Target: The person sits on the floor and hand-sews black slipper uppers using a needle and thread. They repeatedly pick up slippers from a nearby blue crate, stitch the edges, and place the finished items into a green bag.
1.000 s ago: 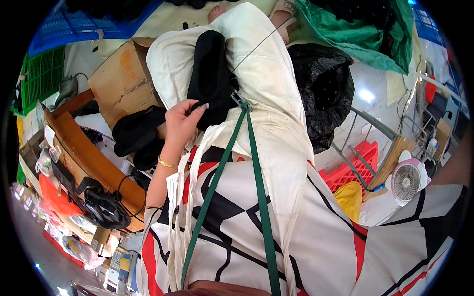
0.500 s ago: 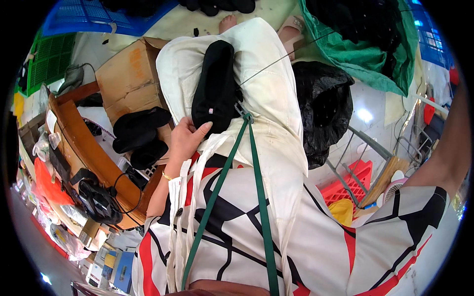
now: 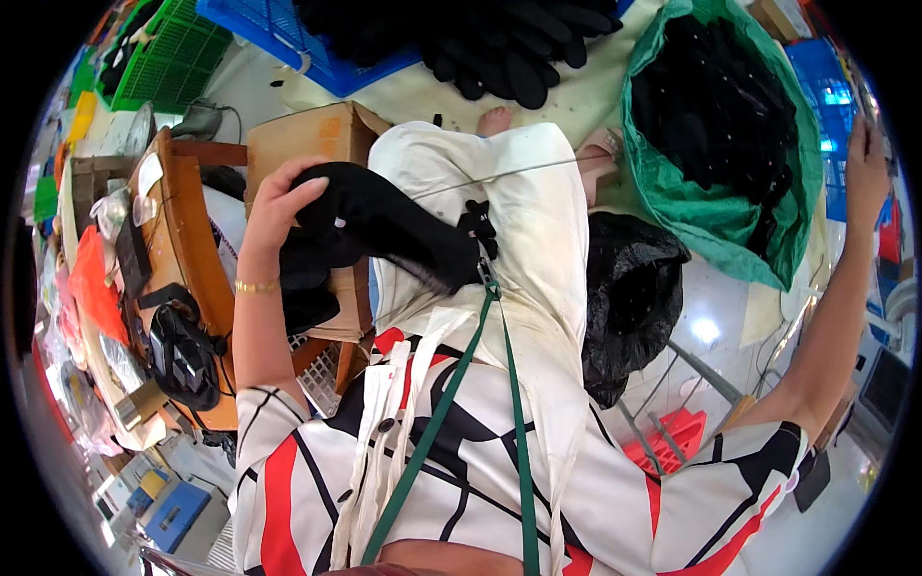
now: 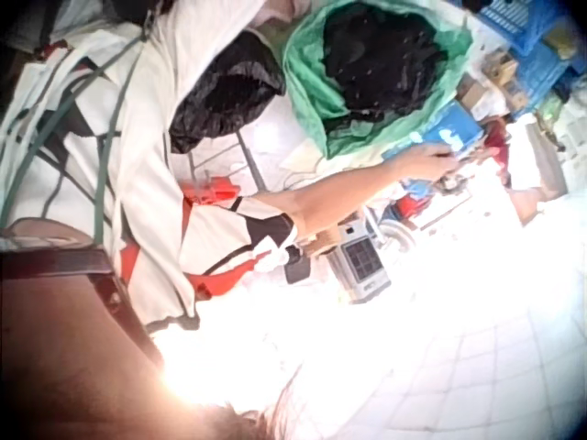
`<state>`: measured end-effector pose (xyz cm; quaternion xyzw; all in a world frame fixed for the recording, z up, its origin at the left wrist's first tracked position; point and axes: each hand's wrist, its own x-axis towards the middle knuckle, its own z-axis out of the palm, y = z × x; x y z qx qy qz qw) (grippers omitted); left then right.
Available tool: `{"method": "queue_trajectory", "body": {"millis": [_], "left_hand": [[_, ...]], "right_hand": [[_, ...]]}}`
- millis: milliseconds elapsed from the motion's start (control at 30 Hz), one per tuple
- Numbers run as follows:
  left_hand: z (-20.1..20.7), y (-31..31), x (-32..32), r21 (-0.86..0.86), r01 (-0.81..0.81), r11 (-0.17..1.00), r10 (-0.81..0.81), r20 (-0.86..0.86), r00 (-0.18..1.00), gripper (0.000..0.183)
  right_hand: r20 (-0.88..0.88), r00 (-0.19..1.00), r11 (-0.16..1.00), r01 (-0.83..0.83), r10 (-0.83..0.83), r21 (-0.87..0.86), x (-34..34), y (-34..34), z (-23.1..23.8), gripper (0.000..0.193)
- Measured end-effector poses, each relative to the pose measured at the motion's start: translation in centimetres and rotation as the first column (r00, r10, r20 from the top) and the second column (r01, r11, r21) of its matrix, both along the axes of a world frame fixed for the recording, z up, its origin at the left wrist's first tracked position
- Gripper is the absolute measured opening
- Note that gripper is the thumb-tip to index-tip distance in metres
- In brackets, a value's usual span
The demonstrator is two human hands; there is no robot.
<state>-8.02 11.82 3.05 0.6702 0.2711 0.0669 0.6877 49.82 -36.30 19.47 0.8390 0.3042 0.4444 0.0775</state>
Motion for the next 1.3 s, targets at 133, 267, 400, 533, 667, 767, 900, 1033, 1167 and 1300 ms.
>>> {"method": "queue_trajectory", "body": {"millis": [133,267,400,533,667,767,900,1033,1167,1300], "left_hand": [[-1.5,-1.0,3.8,0.156,0.248,0.956,-0.241,-0.063,0.968,0.024],[-5.4,-1.9,5.9,0.425,-0.039,0.904,0.053,-0.02,0.998,0.025],[-3.5,-4.0,5.3,0.816,-0.127,0.564,0.277,-0.042,0.96,0.029],[-3.0,-5.9,2.7,0.735,-0.037,0.677,0.301,-0.23,0.926,0.046],[-2.7,-6.2,2.7,0.553,0.043,0.832,0.206,-0.38,0.902,0.052],[-3.0,-5.9,3.1,0.415,-0.02,0.91,0.181,-0.353,0.918,0.048],[-3.3,-5.7,3.7,0.147,-0.16,0.976,0.203,-0.356,0.912,0.035],[-4.5,-5.9,3.4,-0.108,-0.313,0.944,0.27,-0.3,0.915,0.024],[-5.8,-5.8,2.8,-0.281,-0.352,0.893,0.308,-0.189,0.932,0.018],[-5.7,-5.7,2.6,-0.279,-0.32,0.905,0.277,-0.185,0.943,0.017]], "right_hand": [[-0.332,0.943,0.995,0.035,-0.003,0.088,-2.3,-0.7,-3.4,0.032],[-0.489,0.872,0.982,0.108,-0.018,0.156,-3.9,-2.7,-6.8,0.031],[-0.547,0.835,0.982,0.142,-0.054,0.121,-5.0,-6.7,-12.7,0.028],[-0.745,0.642,0.943,0.104,0.179,0.317,-10.8,-0.2,-20.2,0.016],[-0.846,0.272,0.888,-0.1,0.458,0.449,-21.8,13.0,-23.2,0.019],[-0.812,-0.141,0.807,-0.101,0.567,0.581,-30.2,21.0,-23.5,0.015],[-0.74,-0.208,0.671,-0.319,0.639,0.669,-37.2,27.0,-22.3,0.012],[-0.716,-0.105,0.586,-0.5,0.69,0.638,-39.0,27.4,-23.6,0.016],[-0.776,-0.148,0.627,-0.506,0.613,0.592,-38.6,25.9,-23.6,0.014],[-0.808,-0.294,0.772,-0.256,0.511,0.582,-36.8,27.1,-22.2,0.018]]}}
